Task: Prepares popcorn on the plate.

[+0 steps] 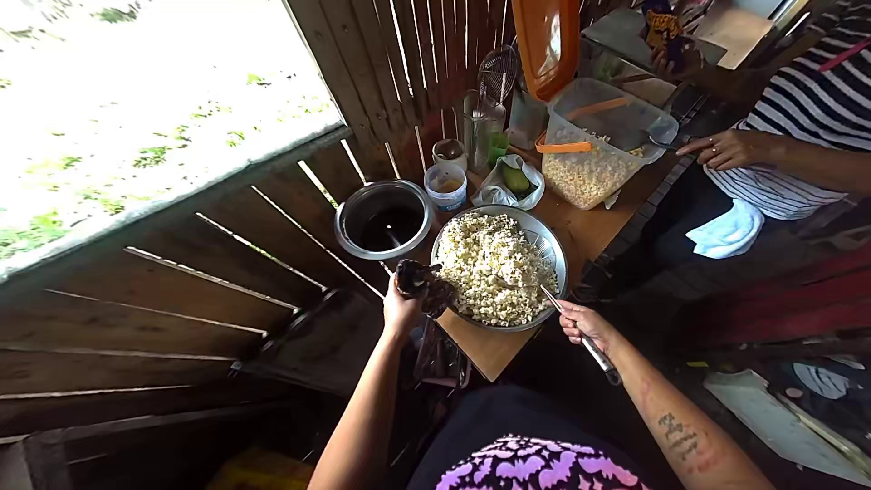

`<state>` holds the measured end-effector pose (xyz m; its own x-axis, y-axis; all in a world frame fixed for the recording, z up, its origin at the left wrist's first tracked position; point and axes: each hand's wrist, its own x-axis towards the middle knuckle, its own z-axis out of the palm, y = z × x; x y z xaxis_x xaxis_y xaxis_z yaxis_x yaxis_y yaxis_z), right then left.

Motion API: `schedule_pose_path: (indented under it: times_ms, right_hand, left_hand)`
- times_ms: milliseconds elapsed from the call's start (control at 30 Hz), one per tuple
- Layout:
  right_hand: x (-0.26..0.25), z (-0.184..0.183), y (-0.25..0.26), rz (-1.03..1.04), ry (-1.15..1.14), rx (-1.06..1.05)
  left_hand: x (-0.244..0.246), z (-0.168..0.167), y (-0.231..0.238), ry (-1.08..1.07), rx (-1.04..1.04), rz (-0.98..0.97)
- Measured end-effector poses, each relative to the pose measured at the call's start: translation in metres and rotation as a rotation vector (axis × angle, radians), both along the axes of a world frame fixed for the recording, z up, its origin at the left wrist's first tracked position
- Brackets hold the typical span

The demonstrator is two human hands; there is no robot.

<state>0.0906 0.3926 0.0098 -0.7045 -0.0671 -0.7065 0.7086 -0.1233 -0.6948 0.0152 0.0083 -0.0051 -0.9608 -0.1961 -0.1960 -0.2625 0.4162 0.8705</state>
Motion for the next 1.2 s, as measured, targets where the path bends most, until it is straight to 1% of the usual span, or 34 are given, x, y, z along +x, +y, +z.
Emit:
schedule_pose_path:
  times_ms: [200, 333, 467, 667, 767, 900, 967, 1033, 1067, 1133, 1167, 1200]
  right_hand:
    - [0.003, 0.009, 0.002, 0.016, 0.052, -0.062]
    - [0.004, 0.016, 0.013, 0.088, 0.047, -0.124]
    - [-0.002, 0.031, 0.022, 0.105, 0.059, -0.159]
    - [-0.026, 0.086, 0.047, 0.109, 0.126, -0.166]
    - [-0.052, 0.119, 0.069, 0.147, 0.182, -0.162]
    - [-0.1, 0.152, 0.113, 0.119, 0.287, -0.143]
    - [-0.128, 0.162, 0.14, 0.064, 0.319, -0.14]
    - [-0.152, 0.182, 0.152, -0.057, 0.31, -0.082]
    - [-0.159, 0.199, 0.144, -0.148, 0.294, -0.003]
    - [-0.171, 0.236, 0.109, -0.358, 0.281, 0.175]
    - [-0.179, 0.246, 0.1, -0.403, 0.294, 0.247]
    - [-0.188, 0.25, 0.096, -0.397, 0.305, 0.337]
  left_hand:
    - [0.0, 0.0, 0.0, 0.002, 0.022, 0.01]
    - [0.004, -0.005, 0.002, 0.031, 0.05, 0.025]
    - [0.006, -0.01, 0.001, 0.051, 0.096, 0.052]
    - [0.013, -0.016, 0.003, 0.046, 0.109, 0.096]
    - [0.015, -0.017, 0.004, 0.038, 0.121, 0.122]
    - [0.013, -0.015, 0.007, 0.039, 0.118, 0.155]
    - [0.012, -0.012, 0.01, 0.043, 0.114, 0.156]
    - [0.012, -0.01, 0.013, 0.044, 0.111, 0.156]
    - [0.013, -0.008, 0.014, 0.045, 0.11, 0.157]
    - [0.012, -0.006, 0.015, 0.049, 0.118, 0.162]
    - [0.011, -0.006, 0.015, 0.055, 0.122, 0.164]
    - [0.01, -0.006, 0.015, 0.057, 0.12, 0.169]
